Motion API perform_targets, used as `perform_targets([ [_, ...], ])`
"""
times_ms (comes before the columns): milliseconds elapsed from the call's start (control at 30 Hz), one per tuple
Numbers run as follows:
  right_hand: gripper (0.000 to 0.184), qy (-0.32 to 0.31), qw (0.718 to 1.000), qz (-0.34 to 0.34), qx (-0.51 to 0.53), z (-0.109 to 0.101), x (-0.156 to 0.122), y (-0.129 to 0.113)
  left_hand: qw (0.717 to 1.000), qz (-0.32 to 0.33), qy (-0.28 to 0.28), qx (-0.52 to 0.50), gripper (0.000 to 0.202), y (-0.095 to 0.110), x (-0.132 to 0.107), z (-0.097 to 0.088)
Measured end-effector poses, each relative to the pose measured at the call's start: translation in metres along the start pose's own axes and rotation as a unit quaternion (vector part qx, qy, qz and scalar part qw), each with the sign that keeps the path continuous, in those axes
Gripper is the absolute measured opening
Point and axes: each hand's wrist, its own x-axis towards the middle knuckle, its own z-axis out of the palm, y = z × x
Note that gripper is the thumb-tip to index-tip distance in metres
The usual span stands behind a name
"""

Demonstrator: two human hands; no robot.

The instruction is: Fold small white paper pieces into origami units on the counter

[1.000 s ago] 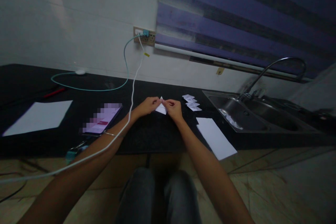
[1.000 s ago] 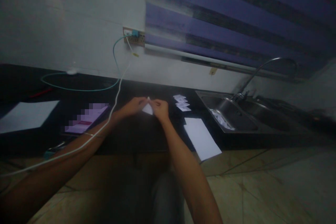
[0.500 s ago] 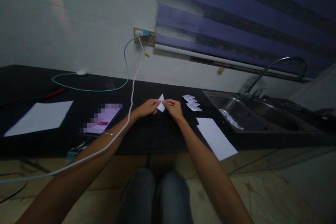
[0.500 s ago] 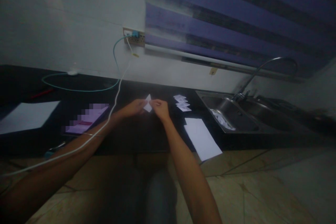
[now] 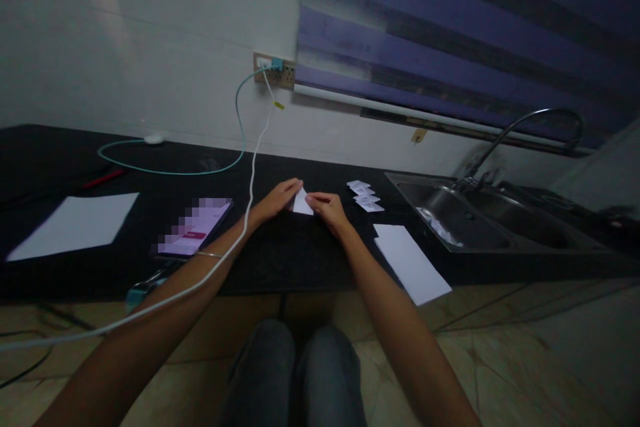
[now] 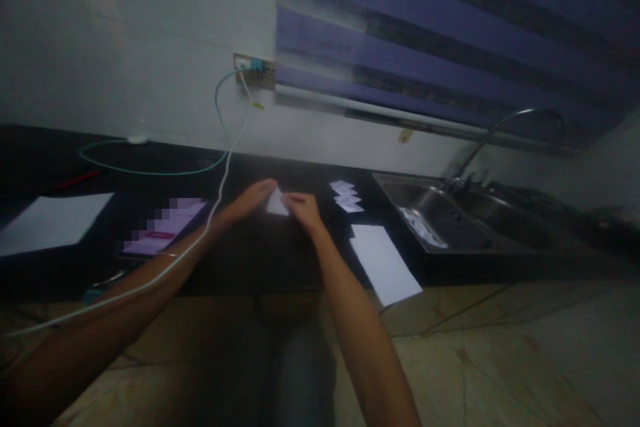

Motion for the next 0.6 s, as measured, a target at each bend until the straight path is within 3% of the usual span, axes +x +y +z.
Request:
perform_targets([
  [267,0.033,0.008,0.998,0.023,0.057,0.0,0.003,-0.001,0.998,0.0,-0.036,-0.048,0.04,-0.003,0.0,-0.002],
  [400,0.035,0.012,0.992,0.049,0.119,0.001,-0.001,-0.01,0.997,0.007,-0.018,-0.076,0.045,0.002,-0.002,0.0],
  [600,0.03,-0.023,0.987,0.088,0.131,0.002,-0.003,-0.013,1.0,0.028,-0.003,0.001,0.039,0.006,-0.001,0.0],
])
